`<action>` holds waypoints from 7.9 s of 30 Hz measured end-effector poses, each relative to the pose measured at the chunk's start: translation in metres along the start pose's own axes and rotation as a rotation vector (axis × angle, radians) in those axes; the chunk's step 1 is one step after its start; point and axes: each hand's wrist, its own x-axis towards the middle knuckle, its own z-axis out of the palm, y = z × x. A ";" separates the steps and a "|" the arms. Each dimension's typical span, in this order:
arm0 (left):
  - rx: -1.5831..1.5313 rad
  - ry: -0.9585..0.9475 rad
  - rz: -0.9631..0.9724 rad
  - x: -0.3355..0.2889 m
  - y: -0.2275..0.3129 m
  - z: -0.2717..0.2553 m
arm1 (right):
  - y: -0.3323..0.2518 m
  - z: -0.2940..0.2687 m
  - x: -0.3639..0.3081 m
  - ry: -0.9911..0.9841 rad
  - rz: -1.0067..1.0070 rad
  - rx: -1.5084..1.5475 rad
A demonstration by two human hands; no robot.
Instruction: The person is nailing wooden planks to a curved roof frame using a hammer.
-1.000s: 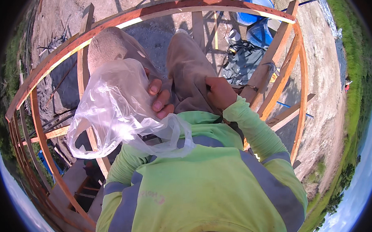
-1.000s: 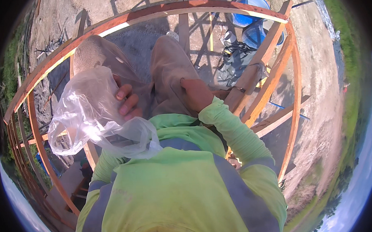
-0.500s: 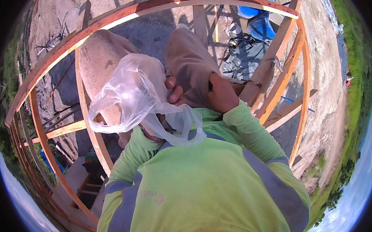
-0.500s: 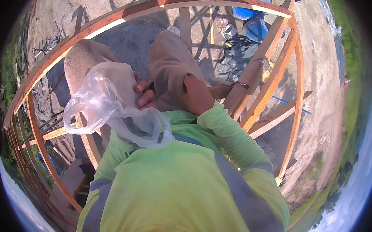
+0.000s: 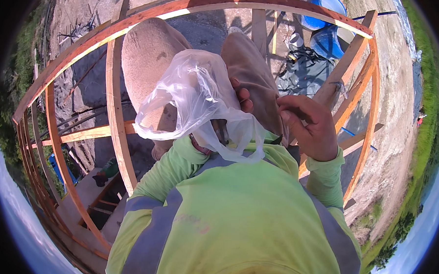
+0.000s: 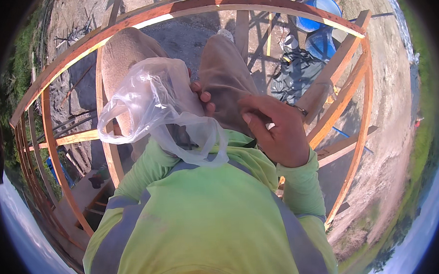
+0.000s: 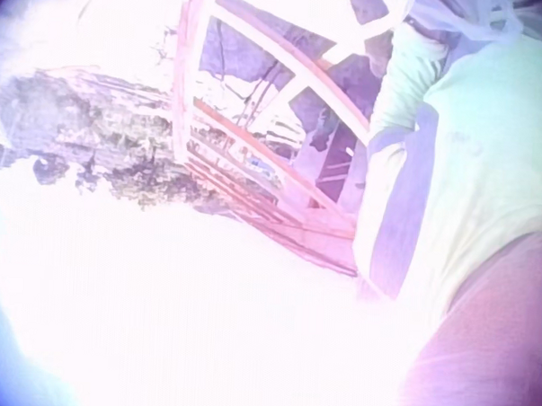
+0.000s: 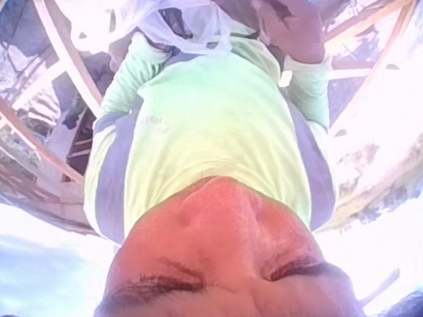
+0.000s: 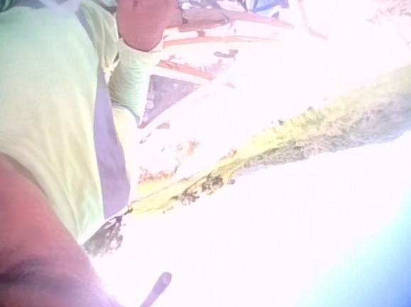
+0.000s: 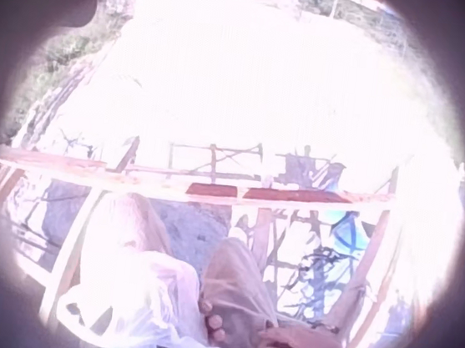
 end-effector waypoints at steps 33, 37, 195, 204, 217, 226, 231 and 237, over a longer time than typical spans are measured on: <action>0.517 0.350 0.262 0.009 0.006 0.000 | 0.039 0.122 0.032 0.088 -0.274 0.479; 0.603 0.471 0.221 0.017 -0.004 0.013 | 0.102 0.142 0.028 -0.127 0.006 0.682; 1.226 0.578 0.222 0.025 -0.001 -0.014 | 0.085 0.083 0.061 0.210 0.373 1.036; 1.308 0.746 0.257 0.030 -0.008 -0.017 | 0.085 0.085 0.067 -0.037 0.352 0.304; 1.512 0.709 0.308 0.032 0.002 -0.050 | 0.101 0.099 0.071 0.186 0.192 -0.322; 1.634 0.679 0.369 0.029 0.001 -0.047 | 0.097 0.102 0.066 0.275 0.064 -0.125; 1.542 0.703 0.342 0.031 -0.001 -0.042 | 0.098 0.096 0.075 0.099 0.197 -0.153; 1.673 0.696 0.346 0.033 -0.003 -0.044 | 0.100 0.074 0.069 0.132 0.115 0.194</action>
